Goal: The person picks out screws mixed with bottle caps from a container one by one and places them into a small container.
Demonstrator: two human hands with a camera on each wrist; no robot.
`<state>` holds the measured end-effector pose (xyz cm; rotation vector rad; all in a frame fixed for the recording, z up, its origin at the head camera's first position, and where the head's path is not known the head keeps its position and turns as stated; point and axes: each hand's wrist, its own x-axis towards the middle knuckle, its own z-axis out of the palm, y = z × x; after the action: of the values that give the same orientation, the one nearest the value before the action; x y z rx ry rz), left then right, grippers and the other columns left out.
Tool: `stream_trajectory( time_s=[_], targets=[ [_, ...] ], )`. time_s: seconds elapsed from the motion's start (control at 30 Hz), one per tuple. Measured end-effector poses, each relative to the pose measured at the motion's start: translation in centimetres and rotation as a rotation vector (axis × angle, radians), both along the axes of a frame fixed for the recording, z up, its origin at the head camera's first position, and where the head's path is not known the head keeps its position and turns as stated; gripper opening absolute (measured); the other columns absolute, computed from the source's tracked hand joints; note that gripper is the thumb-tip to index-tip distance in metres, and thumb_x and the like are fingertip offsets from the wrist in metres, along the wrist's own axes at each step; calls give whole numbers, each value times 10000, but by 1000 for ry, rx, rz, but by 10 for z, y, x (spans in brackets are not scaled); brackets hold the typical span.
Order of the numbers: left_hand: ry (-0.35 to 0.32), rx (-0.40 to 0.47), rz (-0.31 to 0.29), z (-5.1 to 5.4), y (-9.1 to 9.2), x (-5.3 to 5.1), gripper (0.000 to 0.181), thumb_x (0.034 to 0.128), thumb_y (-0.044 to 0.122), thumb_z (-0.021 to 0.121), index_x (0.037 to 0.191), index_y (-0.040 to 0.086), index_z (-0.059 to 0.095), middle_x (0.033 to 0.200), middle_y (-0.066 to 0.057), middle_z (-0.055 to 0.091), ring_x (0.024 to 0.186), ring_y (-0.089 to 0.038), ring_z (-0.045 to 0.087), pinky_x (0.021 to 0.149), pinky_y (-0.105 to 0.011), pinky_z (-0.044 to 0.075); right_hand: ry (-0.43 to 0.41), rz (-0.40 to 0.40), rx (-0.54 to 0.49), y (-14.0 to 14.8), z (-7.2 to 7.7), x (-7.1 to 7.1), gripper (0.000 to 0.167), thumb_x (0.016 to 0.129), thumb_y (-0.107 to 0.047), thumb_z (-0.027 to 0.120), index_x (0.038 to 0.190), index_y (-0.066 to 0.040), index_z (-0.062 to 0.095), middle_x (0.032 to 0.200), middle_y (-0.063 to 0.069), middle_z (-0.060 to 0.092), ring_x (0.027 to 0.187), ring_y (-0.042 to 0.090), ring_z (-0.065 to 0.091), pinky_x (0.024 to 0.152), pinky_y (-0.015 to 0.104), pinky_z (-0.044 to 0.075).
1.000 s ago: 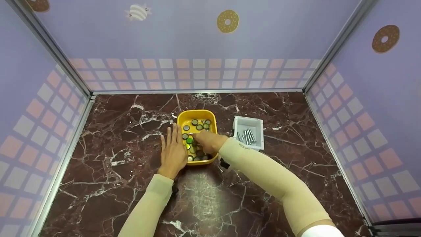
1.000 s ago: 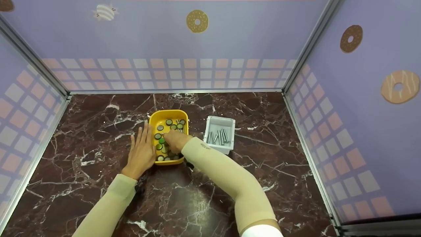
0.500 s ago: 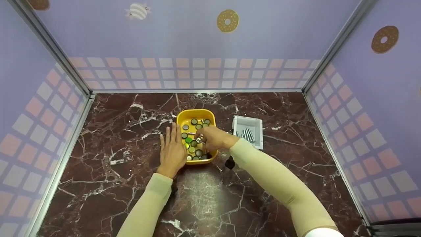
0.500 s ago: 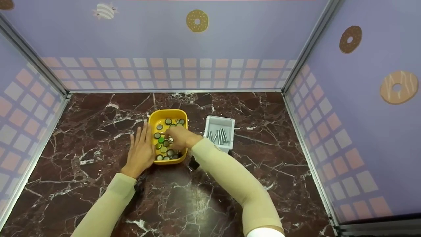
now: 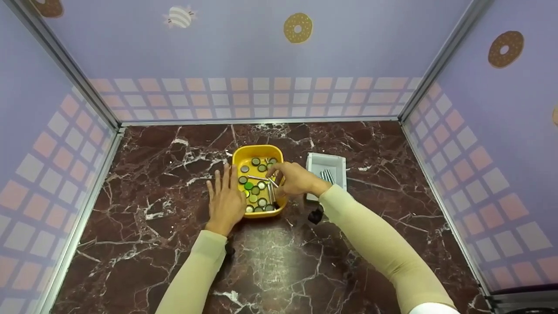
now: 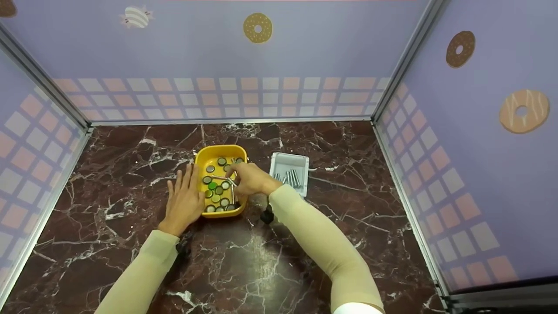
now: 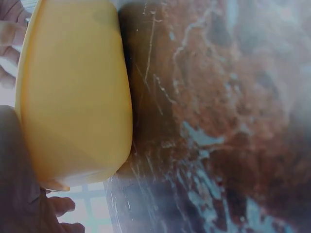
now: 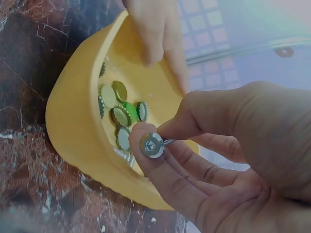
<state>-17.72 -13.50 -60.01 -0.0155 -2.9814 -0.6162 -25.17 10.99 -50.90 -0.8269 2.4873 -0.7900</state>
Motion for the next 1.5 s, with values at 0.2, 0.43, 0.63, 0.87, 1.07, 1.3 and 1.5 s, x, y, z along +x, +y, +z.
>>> stream_trajectory(
  time_s=[0.2, 0.43, 0.63, 0.87, 1.07, 1.3, 1.5],
  targets=[
    [-40, 20, 32, 3, -2, -2, 767, 1207, 306, 482, 1891, 146, 174, 1974, -197, 112, 1821, -558, 89, 1457, -801, 60, -45, -28, -86, 20, 4, -2, 594, 905, 47, 887, 1476, -18, 736, 1200, 210, 800, 1046, 321, 816, 981, 478, 706],
    [-54, 10, 49, 4, 0, -1, 783, 1222, 382, 489, 1898, 179, 150, 1977, -195, 102, 1828, -545, 76, 1461, -791, 44, -49, -74, -148, 47, 3, -4, 605, 880, 49, 887, 1461, 12, 722, 1203, 254, 812, 1047, 277, 768, 957, 404, 677],
    [-64, 22, 55, 2, 1, 0, 792, 1223, 405, 487, 1900, 193, 136, 1980, -194, 86, 1833, -533, 61, 1463, -787, 32, -106, -157, -197, 72, 5, -2, 586, 878, 87, 872, 1438, 8, 721, 1172, 263, 773, 939, 232, 794, 839, 299, 708],
    [-54, 44, 54, 0, 0, -1, 776, 1224, 389, 488, 1899, 200, 156, 1974, -212, 90, 1830, -540, 72, 1458, -798, 15, -120, -192, -200, 98, 2, -9, 523, 937, 115, 816, 1443, 60, 696, 1170, 284, 791, 832, 193, 814, 780, 339, 728],
    [-51, 53, 52, -1, 0, -1, 779, 1224, 390, 491, 1900, 206, 150, 1974, -214, 79, 1830, -542, 67, 1455, -802, 22, -163, -259, -184, 117, 1, -14, 509, 980, 120, 785, 1476, 78, 676, 1188, 296, 787, 878, 311, 888, 871, 560, 752],
    [-54, 53, 53, -1, -1, -1, 778, 1223, 405, 462, 1900, 198, 141, 1968, -236, 103, 1828, -548, 70, 1454, -807, 26, -212, -299, -167, 133, 0, -25, 554, 967, 102, 795, 1504, 99, 659, 1160, 181, 707, 851, 229, 857, 907, 490, 756],
    [-56, 47, 55, -2, -1, -3, 788, 1216, 407, 467, 1901, 201, 136, 1964, -248, 110, 1825, -553, 76, 1452, -810, 28, -253, -322, -132, 141, -2, -34, 532, 969, 101, 783, 1485, 114, 651, 1087, 130, 691, 821, 185, 818, 866, 422, 760]
  ],
)
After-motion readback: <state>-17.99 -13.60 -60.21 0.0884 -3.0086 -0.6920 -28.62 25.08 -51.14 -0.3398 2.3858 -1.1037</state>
